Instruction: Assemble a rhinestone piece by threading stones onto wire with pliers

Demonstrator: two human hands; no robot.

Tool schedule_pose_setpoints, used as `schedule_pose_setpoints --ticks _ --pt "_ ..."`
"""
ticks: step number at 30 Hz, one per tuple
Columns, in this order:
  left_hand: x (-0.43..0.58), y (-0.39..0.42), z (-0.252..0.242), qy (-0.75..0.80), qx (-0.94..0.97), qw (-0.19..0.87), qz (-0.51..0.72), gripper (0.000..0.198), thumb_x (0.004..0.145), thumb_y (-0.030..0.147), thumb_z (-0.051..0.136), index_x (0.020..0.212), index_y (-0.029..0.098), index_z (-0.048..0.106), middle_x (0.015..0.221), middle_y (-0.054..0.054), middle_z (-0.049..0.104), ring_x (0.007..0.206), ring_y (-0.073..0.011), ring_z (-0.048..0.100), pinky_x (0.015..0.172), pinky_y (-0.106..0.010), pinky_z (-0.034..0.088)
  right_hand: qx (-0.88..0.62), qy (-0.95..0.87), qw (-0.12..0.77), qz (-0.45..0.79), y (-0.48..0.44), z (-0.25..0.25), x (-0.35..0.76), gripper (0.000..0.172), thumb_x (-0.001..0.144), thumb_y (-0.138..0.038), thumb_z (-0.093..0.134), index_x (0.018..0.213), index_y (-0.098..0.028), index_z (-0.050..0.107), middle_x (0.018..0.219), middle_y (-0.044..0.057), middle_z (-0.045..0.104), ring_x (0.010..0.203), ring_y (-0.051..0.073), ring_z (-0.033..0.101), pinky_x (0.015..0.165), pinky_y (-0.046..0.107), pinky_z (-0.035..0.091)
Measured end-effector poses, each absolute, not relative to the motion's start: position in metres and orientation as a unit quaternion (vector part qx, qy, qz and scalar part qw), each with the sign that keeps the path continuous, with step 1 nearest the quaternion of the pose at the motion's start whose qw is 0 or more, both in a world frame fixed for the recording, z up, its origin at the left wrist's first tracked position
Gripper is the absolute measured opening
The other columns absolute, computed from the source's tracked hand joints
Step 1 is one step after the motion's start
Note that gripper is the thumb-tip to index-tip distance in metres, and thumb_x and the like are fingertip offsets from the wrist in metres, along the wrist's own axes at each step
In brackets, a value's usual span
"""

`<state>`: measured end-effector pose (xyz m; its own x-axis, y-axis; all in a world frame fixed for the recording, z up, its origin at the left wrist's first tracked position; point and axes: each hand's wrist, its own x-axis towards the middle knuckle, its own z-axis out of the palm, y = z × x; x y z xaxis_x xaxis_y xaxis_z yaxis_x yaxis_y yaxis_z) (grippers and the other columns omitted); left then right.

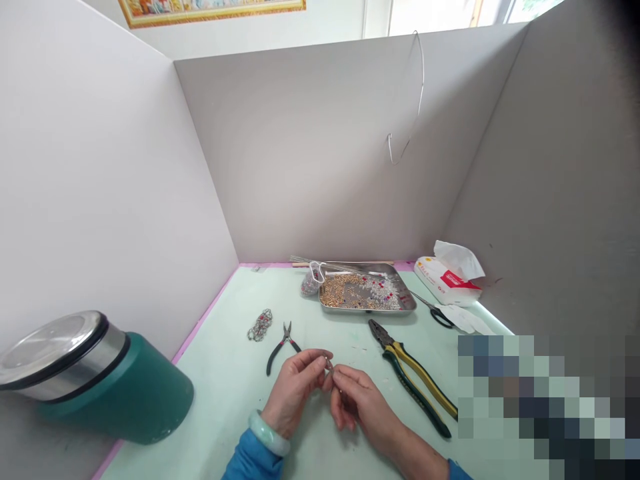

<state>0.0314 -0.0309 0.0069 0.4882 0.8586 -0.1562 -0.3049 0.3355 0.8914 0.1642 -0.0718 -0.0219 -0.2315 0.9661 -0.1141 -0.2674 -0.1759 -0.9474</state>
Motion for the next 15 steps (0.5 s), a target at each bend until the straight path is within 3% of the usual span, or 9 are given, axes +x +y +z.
schedule_pose_setpoints --ticks 5,8,11,13,15 --pt "0.027 -0.027 0.016 0.361 0.441 0.688 0.449 0.024 0.081 0.039 0.056 0.075 0.016 0.055 0.075 -0.003 0.059 0.062 -0.0124 0.052 0.061 -0.025 0.04 -0.409 -0.489 0.462 0.617 -0.074 -0.024 0.16 0.045 0.089 -0.056 0.037 0.085 -0.015 0.053 0.053 -0.001 0.058 0.037 0.006 0.037 0.04 0.018 0.024" --pt "0.013 -0.018 0.018 0.513 0.535 0.489 0.46 0.022 0.084 0.04 0.047 0.076 0.021 0.051 0.066 -0.001 0.056 0.06 -0.0163 0.053 0.062 -0.027 0.039 -0.414 -0.508 0.453 0.605 -0.075 -0.025 0.159 0.046 0.09 -0.055 0.035 0.089 -0.014 0.055 0.057 -0.001 0.058 0.04 0.006 0.038 0.042 0.019 0.026" --pt "-0.002 -0.009 0.013 0.672 0.646 0.174 0.317 0.016 0.085 0.033 0.044 0.082 0.021 0.054 0.077 -0.007 0.061 0.067 -0.0217 0.057 0.062 -0.029 0.035 -0.42 -0.514 0.445 0.601 -0.075 -0.026 0.159 0.046 0.091 -0.055 0.035 0.087 -0.014 0.056 0.057 -0.001 0.057 0.041 0.006 0.038 0.043 0.019 0.027" --pt "-0.008 -0.005 0.008 0.702 0.682 0.069 0.191 0.017 0.085 0.031 0.042 0.088 0.019 0.055 0.089 -0.012 0.063 0.076 -0.0257 0.061 0.062 -0.031 0.035 -0.422 -0.521 0.44 0.597 -0.075 -0.027 0.16 0.046 0.091 -0.054 0.034 0.087 -0.014 0.057 0.057 0.0 0.058 0.041 0.006 0.038 0.044 0.02 0.028" --pt "-0.011 -0.003 0.002 0.706 0.699 0.035 0.103 0.019 0.086 0.029 0.04 0.091 0.017 0.054 0.093 -0.014 0.063 0.08 -0.0272 0.062 0.062 -0.032 0.037 -0.423 -0.527 0.437 0.594 -0.076 -0.028 0.16 0.046 0.092 -0.053 0.034 0.088 -0.013 0.057 0.058 0.0 0.058 0.042 0.006 0.038 0.044 0.02 0.028"
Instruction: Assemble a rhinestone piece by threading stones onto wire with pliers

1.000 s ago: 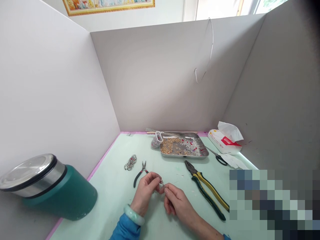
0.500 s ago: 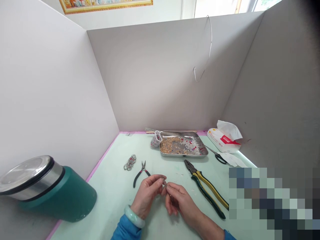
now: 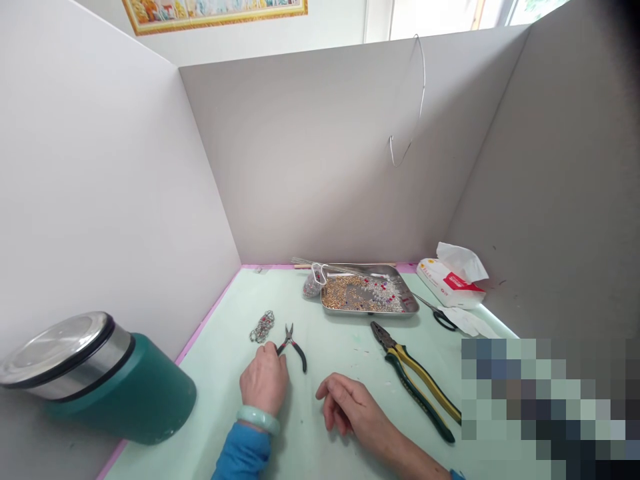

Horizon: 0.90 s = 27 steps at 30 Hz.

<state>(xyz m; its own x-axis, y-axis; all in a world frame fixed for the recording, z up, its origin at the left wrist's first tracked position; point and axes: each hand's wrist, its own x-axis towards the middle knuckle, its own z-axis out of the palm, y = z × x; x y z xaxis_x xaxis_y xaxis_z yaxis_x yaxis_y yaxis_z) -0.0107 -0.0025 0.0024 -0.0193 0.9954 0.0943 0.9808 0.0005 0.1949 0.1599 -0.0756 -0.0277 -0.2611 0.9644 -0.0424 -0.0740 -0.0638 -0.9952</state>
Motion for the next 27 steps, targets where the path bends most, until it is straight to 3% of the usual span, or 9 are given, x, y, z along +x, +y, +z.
schedule_pose_setpoints --ticks 5,8,11,14,17,19,22,27 --pt "-0.01 0.001 -0.007 0.702 0.71 0.004 0.051 0.018 0.089 0.025 0.036 0.091 0.015 0.051 0.097 -0.014 0.061 0.078 -0.0235 0.063 0.061 -0.03 0.038 -0.423 -0.524 0.44 0.595 -0.077 -0.029 0.159 0.044 0.092 -0.052 0.035 0.087 -0.014 0.057 0.058 0.0 0.058 0.043 0.006 0.039 0.044 0.019 0.028" --pt "-0.008 0.002 -0.008 0.693 0.715 0.041 0.076 0.018 0.091 0.023 0.032 0.091 0.015 0.048 0.085 -0.012 0.062 0.073 -0.0231 0.063 0.059 -0.03 0.037 -0.434 -0.501 0.463 0.588 -0.075 -0.029 0.159 0.043 0.091 -0.052 0.036 0.087 -0.015 0.057 0.059 -0.001 0.057 0.043 0.006 0.039 0.043 0.019 0.027" --pt "-0.004 0.002 -0.005 0.652 0.728 0.129 0.169 0.015 0.091 0.023 0.031 0.089 0.018 0.045 0.068 -0.006 0.059 0.066 -0.0214 0.059 0.059 -0.029 0.035 -0.466 -0.445 0.519 0.562 -0.071 -0.029 0.159 0.041 0.089 -0.054 0.039 0.089 -0.016 0.055 0.064 0.0 0.055 0.045 0.007 0.04 0.04 0.019 0.026" --pt "0.004 -0.001 -0.002 0.56 0.718 0.285 0.3 0.016 0.091 0.03 0.032 0.083 0.02 0.042 0.061 0.001 0.05 0.058 -0.0161 0.051 0.058 -0.026 0.035 -0.491 -0.396 0.568 0.528 -0.069 -0.027 0.162 0.039 0.087 -0.055 0.045 0.096 -0.018 0.054 0.075 0.001 0.054 0.051 0.008 0.041 0.042 0.019 0.03" --pt "0.015 -0.011 -0.002 0.46 0.686 0.448 0.342 0.02 0.089 0.037 0.035 0.08 0.02 0.042 0.058 0.005 0.043 0.052 -0.0118 0.042 0.054 -0.023 0.033 -0.461 -0.409 0.577 0.536 -0.07 -0.025 0.164 0.04 0.086 -0.053 0.049 0.108 -0.019 0.054 0.08 0.001 0.054 0.055 0.009 0.044 0.05 0.022 0.036" --pt "0.023 -0.018 -0.003 0.416 0.67 0.511 0.343 0.02 0.088 0.037 0.039 0.08 0.02 0.043 0.058 0.006 0.042 0.051 -0.0104 0.039 0.052 -0.022 0.032 -0.397 -0.419 0.583 0.572 -0.072 -0.024 0.165 0.043 0.088 -0.053 0.046 0.114 -0.02 0.054 0.09 0.005 0.057 0.069 0.013 0.052 0.06 0.025 0.041" --pt "0.033 -0.026 -0.004 0.4 0.655 0.53 0.361 0.018 0.087 0.035 0.044 0.08 0.019 0.045 0.06 0.005 0.044 0.055 -0.0107 0.042 0.054 -0.022 0.035 -0.33 -0.404 0.592 0.615 -0.074 -0.025 0.163 0.047 0.089 -0.054 0.041 0.119 -0.021 0.054 0.112 0.01 0.057 0.098 0.02 0.053 0.075 0.031 0.044" --pt "0.042 -0.03 -0.003 0.399 0.639 0.544 0.369 0.022 0.086 0.039 0.046 0.085 0.018 0.048 0.075 0.0 0.055 0.062 -0.0122 0.048 0.055 -0.023 0.038 -0.318 -0.368 0.592 0.642 -0.073 -0.029 0.159 0.037 0.088 -0.039 0.051 0.123 -0.026 0.051 0.121 0.005 0.055 0.111 0.02 0.049 0.098 0.037 0.035"
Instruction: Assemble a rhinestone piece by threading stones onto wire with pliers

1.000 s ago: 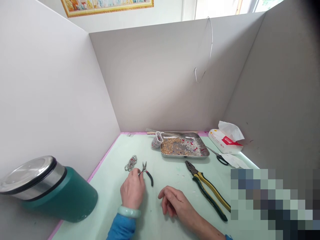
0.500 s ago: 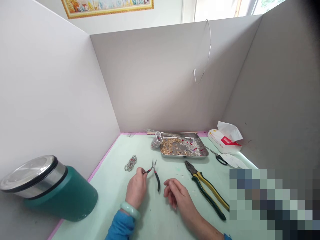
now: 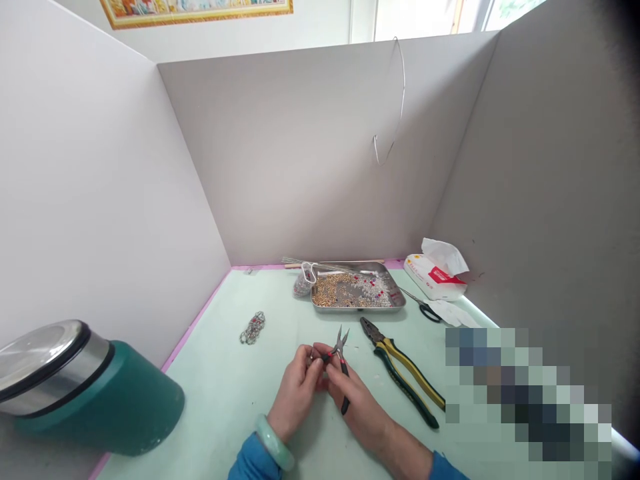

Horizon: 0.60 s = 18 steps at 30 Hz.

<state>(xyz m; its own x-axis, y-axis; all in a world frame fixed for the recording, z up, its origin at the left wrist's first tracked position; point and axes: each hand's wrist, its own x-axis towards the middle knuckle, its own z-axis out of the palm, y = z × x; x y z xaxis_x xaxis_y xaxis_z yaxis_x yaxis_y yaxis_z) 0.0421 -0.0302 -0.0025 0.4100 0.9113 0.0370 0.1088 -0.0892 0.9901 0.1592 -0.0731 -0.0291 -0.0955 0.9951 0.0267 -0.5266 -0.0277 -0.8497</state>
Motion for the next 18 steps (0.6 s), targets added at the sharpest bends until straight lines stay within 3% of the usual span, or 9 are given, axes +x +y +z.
schedule_pose_setpoints --ticks 3,7,10,13,18 --pt "0.043 -0.03 -0.001 0.408 0.626 0.553 0.369 0.027 0.085 0.043 0.046 0.092 0.018 0.051 0.08 -0.002 0.059 0.059 -0.0119 0.048 0.052 -0.023 0.037 -0.311 -0.357 0.614 0.632 -0.073 -0.025 0.162 0.033 0.089 -0.035 0.049 0.119 -0.024 0.053 0.121 0.005 0.055 0.11 0.021 0.05 0.099 0.038 0.035" --pt "0.038 -0.027 -0.001 0.467 0.603 0.516 0.39 0.029 0.081 0.047 0.048 0.077 0.018 0.052 0.062 0.003 0.052 0.05 -0.0106 0.042 0.048 -0.023 0.035 -0.353 -0.407 0.618 0.573 -0.073 -0.016 0.171 0.029 0.088 -0.035 0.05 0.115 -0.024 0.052 0.118 0.006 0.055 0.107 0.02 0.051 0.096 0.037 0.037" --pt "0.034 -0.026 -0.001 0.467 0.595 0.525 0.39 0.031 0.082 0.047 0.047 0.073 0.018 0.051 0.057 0.005 0.047 0.044 -0.0081 0.036 0.044 -0.022 0.03 -0.394 -0.465 0.592 0.528 -0.073 -0.012 0.176 0.028 0.09 -0.039 0.046 0.113 -0.022 0.049 0.102 0.005 0.056 0.093 0.019 0.055 0.085 0.035 0.044" --pt "0.033 -0.026 0.001 0.44 0.586 0.561 0.386 0.03 0.084 0.047 0.045 0.079 0.018 0.051 0.06 0.006 0.046 0.042 -0.0056 0.031 0.041 -0.02 0.026 -0.484 -0.567 0.53 0.404 -0.074 -0.011 0.176 0.027 0.089 -0.039 0.046 0.109 -0.021 0.05 0.09 0.004 0.053 0.08 0.017 0.052 0.075 0.033 0.045" --pt "0.032 -0.028 0.007 0.433 0.532 0.621 0.38 0.028 0.083 0.046 0.047 0.081 0.018 0.048 0.053 0.009 0.033 0.042 -0.0045 0.023 0.04 -0.017 0.019 -0.575 -0.659 0.446 0.188 -0.076 -0.017 0.173 0.019 0.086 -0.03 0.051 0.102 -0.019 0.052 0.087 0.004 0.052 0.081 0.019 0.049 0.073 0.032 0.041"
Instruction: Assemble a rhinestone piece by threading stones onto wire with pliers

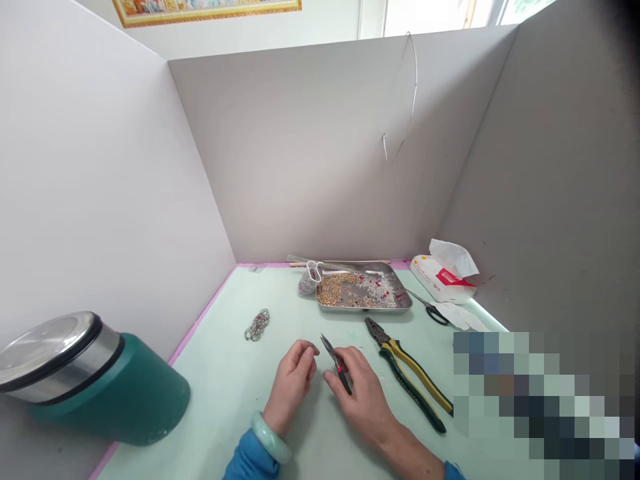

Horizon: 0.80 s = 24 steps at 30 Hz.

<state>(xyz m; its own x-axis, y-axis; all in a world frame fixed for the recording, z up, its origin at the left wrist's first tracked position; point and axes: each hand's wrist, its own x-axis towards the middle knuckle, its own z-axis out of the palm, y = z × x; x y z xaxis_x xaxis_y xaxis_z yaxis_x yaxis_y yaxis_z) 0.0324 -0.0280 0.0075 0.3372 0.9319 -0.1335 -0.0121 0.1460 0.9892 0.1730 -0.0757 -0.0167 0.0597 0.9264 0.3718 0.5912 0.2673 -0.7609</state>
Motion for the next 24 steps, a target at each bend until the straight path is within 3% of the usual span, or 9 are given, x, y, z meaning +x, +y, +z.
schedule_pose_setpoints --ticks 8,17,24 --pt "0.0307 -0.026 0.0042 0.431 0.51 0.64 0.38 0.028 0.082 0.045 0.049 0.074 0.019 0.044 0.052 0.009 0.026 0.045 -0.0059 0.018 0.04 -0.018 0.013 -0.585 -0.71 0.373 0.123 -0.0775 -0.0168 0.169 0.016 0.084 -0.027 0.054 0.099 -0.019 0.052 0.087 0.005 0.053 0.083 0.021 0.047 0.072 0.033 0.039" --pt "0.0244 -0.0239 -0.0002 0.453 0.637 0.483 0.395 0.026 0.087 0.039 0.043 0.073 0.018 0.047 0.059 0.005 0.037 0.056 -0.01 0.034 0.052 -0.021 0.03 -0.598 -0.719 0.336 0.114 -0.0779 -0.0164 0.1696 0.008 0.085 -0.026 0.052 0.09 -0.02 0.053 0.081 0.003 0.054 0.078 0.02 0.049 0.065 0.029 0.036" --pt "0.0242 -0.0244 0.0026 0.49 0.663 0.418 0.382 0.026 0.086 0.038 0.043 0.069 0.019 0.047 0.057 0.005 0.041 0.055 -0.0113 0.036 0.054 -0.023 0.029 -0.6 -0.721 0.332 0.102 -0.0783 -0.0181 0.1682 0.009 0.086 -0.026 0.051 0.091 -0.02 0.054 0.082 0.004 0.054 0.078 0.019 0.049 0.066 0.029 0.036"
